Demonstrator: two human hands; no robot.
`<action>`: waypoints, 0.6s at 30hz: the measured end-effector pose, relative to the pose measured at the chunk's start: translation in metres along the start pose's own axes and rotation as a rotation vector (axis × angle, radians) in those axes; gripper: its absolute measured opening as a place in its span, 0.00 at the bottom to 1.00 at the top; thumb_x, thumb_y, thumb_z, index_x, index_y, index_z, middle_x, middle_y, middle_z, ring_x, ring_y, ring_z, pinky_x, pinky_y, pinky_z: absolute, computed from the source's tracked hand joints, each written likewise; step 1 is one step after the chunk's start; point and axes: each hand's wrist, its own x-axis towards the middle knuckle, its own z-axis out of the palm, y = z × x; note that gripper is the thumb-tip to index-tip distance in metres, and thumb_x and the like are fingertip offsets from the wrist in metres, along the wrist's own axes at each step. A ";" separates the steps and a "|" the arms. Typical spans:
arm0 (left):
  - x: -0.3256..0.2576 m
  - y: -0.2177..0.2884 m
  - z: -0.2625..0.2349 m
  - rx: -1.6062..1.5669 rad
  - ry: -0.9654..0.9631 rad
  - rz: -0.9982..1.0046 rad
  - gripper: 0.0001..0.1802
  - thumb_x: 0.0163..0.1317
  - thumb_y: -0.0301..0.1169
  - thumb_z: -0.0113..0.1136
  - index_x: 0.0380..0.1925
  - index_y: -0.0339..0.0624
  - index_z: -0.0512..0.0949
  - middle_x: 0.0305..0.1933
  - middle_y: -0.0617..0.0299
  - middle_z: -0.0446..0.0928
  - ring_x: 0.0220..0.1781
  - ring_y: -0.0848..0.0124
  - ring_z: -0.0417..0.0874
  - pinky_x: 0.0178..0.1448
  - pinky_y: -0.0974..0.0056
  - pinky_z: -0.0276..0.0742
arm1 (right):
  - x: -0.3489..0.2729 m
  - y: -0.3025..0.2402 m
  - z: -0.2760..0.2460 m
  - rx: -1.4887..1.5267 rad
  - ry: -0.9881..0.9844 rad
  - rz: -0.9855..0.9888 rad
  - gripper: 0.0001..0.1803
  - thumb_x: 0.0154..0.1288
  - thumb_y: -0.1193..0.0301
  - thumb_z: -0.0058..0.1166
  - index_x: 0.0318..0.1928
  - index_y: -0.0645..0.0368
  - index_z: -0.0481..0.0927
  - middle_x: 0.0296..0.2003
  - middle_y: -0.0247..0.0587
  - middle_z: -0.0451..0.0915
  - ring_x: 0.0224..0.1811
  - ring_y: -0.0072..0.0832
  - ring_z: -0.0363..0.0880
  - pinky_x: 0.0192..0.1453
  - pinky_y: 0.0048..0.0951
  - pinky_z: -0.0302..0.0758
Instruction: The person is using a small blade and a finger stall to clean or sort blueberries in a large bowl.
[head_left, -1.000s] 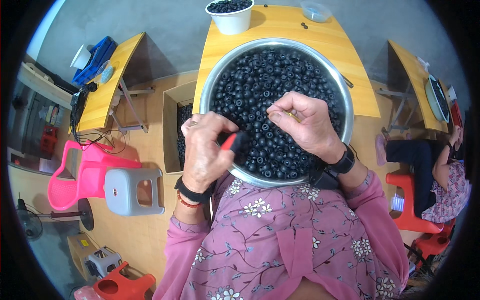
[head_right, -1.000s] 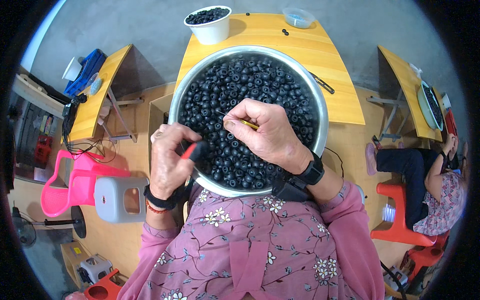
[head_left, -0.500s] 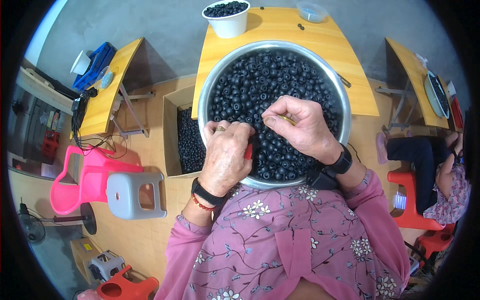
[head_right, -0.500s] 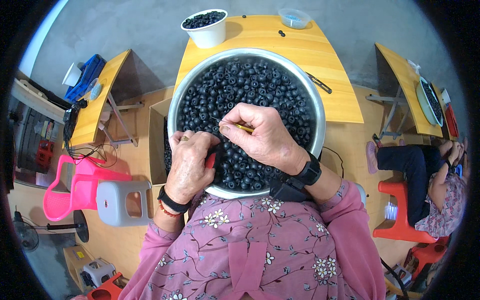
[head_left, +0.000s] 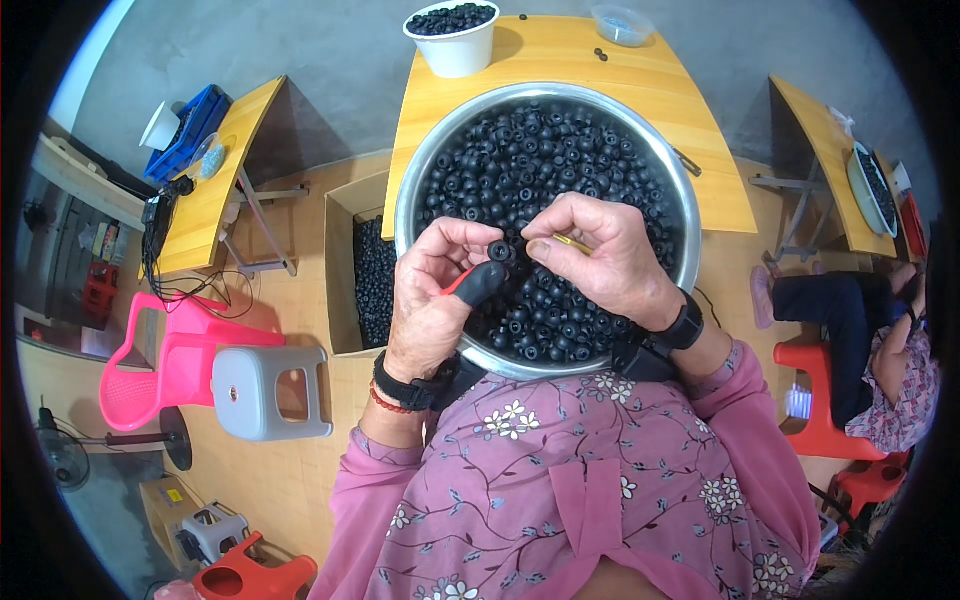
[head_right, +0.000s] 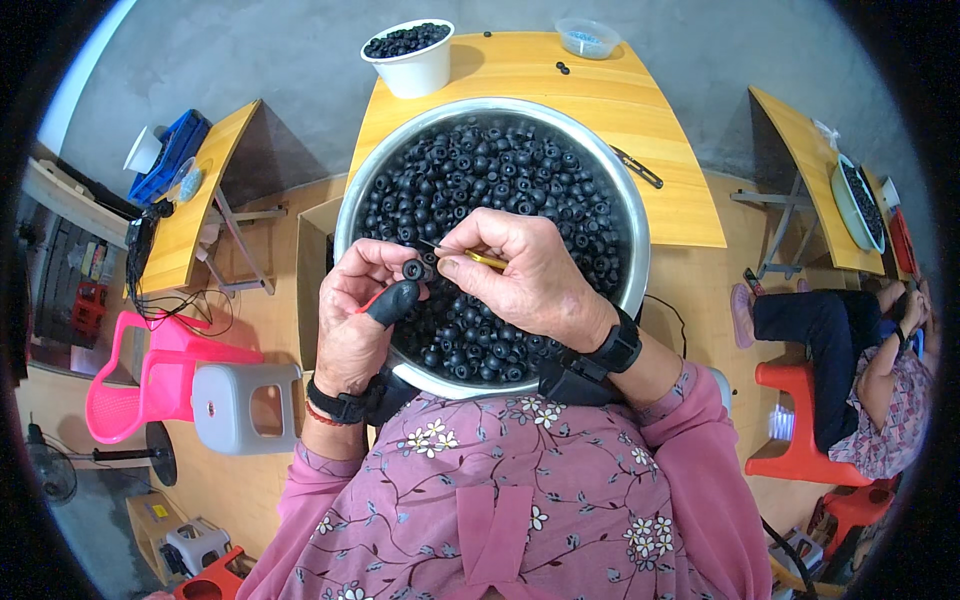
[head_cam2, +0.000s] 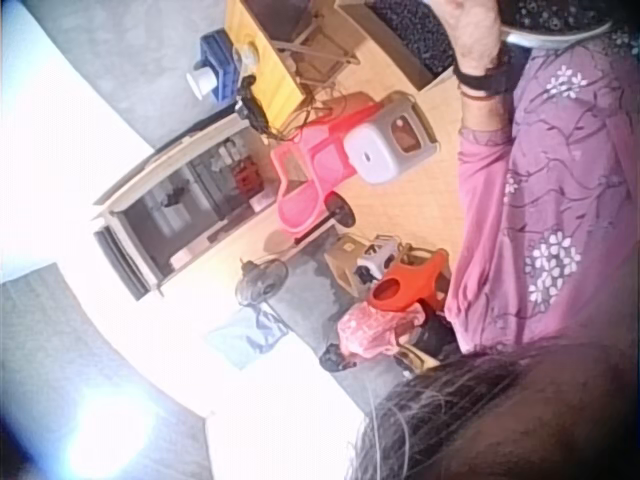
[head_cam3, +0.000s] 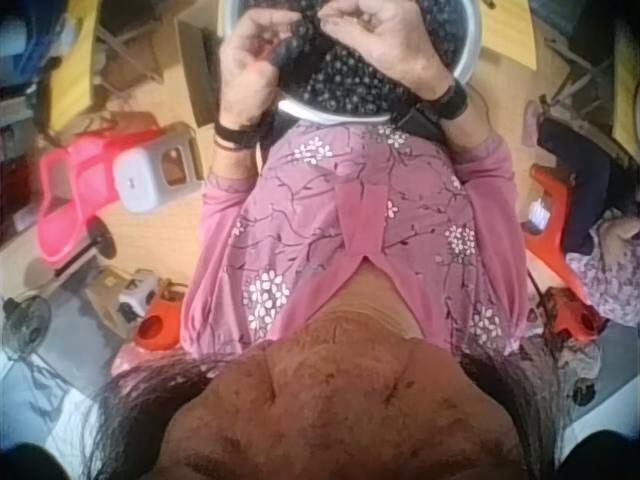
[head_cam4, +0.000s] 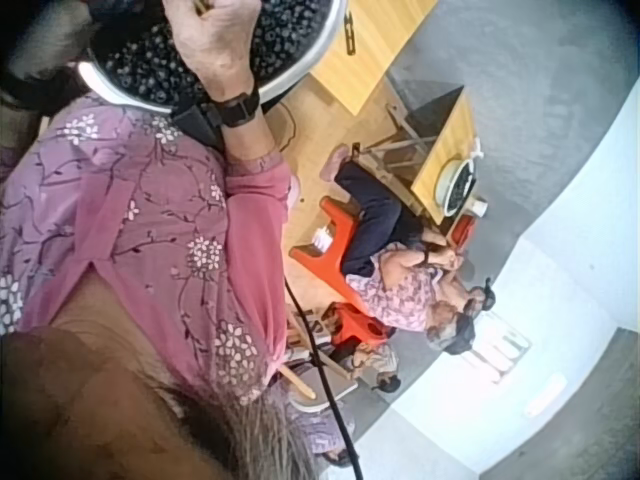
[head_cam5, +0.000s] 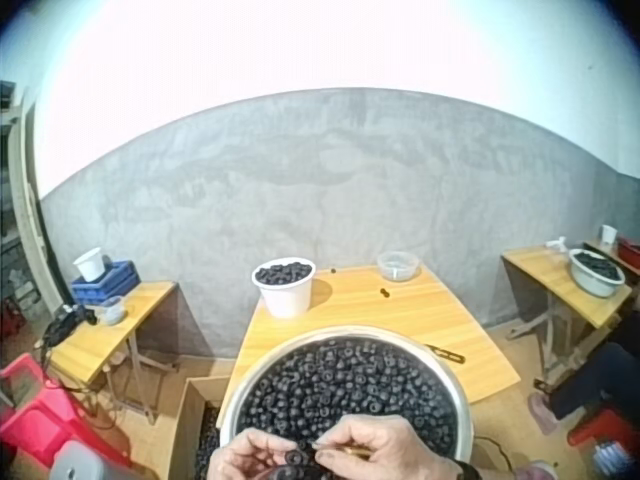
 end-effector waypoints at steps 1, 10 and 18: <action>0.000 0.001 0.001 -0.083 -0.014 -0.041 0.16 0.62 0.20 0.68 0.50 0.36 0.78 0.43 0.64 0.81 0.45 0.77 0.81 0.55 0.71 0.78 | 0.000 0.000 0.000 0.000 -0.001 0.000 0.06 0.64 0.76 0.67 0.39 0.63 0.83 0.30 0.34 0.84 0.33 0.15 0.81 0.35 0.21 0.77; -0.003 -0.007 0.006 -0.271 -0.032 -0.133 0.15 0.64 0.19 0.66 0.51 0.36 0.77 0.44 0.63 0.82 0.46 0.77 0.82 0.54 0.69 0.81 | 0.003 -0.003 -0.003 -0.004 -0.141 -0.197 0.10 0.60 0.81 0.66 0.43 0.63 0.84 0.36 0.40 0.84 0.40 0.28 0.86 0.43 0.28 0.81; -0.002 -0.007 0.009 -0.404 -0.052 -0.176 0.16 0.65 0.21 0.66 0.52 0.36 0.77 0.46 0.61 0.83 0.48 0.75 0.84 0.58 0.66 0.82 | -0.001 0.002 0.001 0.206 -0.137 -0.057 0.07 0.65 0.82 0.63 0.43 0.65 0.82 0.37 0.36 0.83 0.41 0.20 0.85 0.45 0.24 0.82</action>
